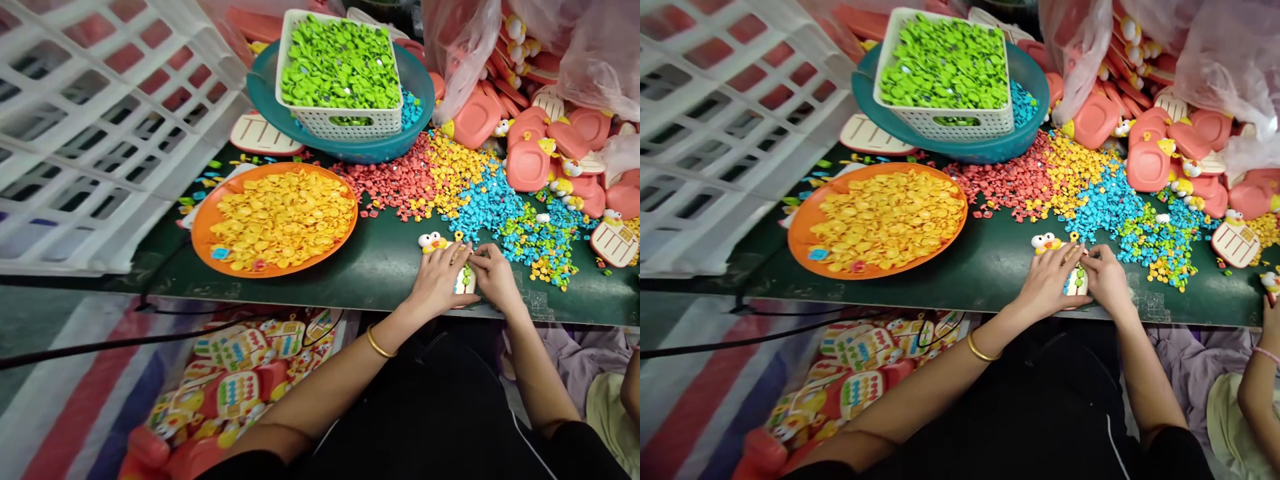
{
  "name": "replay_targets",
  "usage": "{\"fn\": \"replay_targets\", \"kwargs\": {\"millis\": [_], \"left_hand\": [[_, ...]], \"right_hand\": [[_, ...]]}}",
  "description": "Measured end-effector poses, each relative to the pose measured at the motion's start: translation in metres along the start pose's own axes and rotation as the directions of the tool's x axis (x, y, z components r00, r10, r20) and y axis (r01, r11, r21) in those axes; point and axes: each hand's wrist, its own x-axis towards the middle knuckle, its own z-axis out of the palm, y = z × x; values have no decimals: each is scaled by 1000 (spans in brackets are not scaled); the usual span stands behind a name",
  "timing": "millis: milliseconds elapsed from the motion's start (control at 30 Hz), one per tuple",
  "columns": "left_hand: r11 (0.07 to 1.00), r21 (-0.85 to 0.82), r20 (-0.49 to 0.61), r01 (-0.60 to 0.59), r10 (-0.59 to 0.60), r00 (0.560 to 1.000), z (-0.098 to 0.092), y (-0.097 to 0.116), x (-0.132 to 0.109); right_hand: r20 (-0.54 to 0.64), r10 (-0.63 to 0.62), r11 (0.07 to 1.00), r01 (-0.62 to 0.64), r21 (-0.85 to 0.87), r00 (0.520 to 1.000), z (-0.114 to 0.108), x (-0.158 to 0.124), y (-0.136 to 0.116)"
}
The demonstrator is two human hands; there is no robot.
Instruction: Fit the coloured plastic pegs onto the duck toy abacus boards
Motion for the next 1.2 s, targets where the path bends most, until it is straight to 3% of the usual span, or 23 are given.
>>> {"fn": "replay_targets", "kwargs": {"millis": [133, 267, 400, 467, 567, 633, 700, 867, 1033, 1133, 1200], "left_hand": [[998, 25, -11, -53, 54, 998, 3, -3, -2], [998, 6, -43, -69, 70, 997, 5, -5, -3], [998, 2, -39, -55, 55, 998, 5, -4, -4], [999, -6, -34, -44, 44, 998, 4, -4, -7], [999, -25, -28, -43, 43, 999, 2, -4, -11], [998, -48, -27, -33, 31, 999, 0, -4, -13], [997, -83, -31, -4, 2, 1000, -2, -3, -12], [993, -107, -16, 40, -42, 999, -3, 0, -9], [999, -29, 12, 22, -22, 1000, -3, -1, -8], [1000, -6, 14, -1, 1, 1000, -4, -1, -10], [1000, -3, 17, -21, 21, 1000, -6, -2, -13]], "right_hand": [[-239, 114, 971, -159, -177, 964, -20, 25, 35], [-197, 78, 935, -141, -326, 977, -27, 51, 55], [-159, 85, 922, -138, -363, 984, -29, 56, 48], [-103, 99, 952, -124, -280, 990, -31, 49, 38], [80, 112, 994, -113, 5, 991, -27, 28, 18], [211, 121, 971, -159, 177, 970, -18, 17, 6], [245, 142, 952, -200, 232, 959, -6, 14, -4], [6, 158, 977, -157, 143, 987, 17, 20, -21], [-119, 97, 982, -76, 171, 988, 9, -8, -19], [-331, 177, 983, -152, 101, 927, -1, -32, -4], [-400, 229, 972, -234, 38, 887, -5, -42, 8]]}}
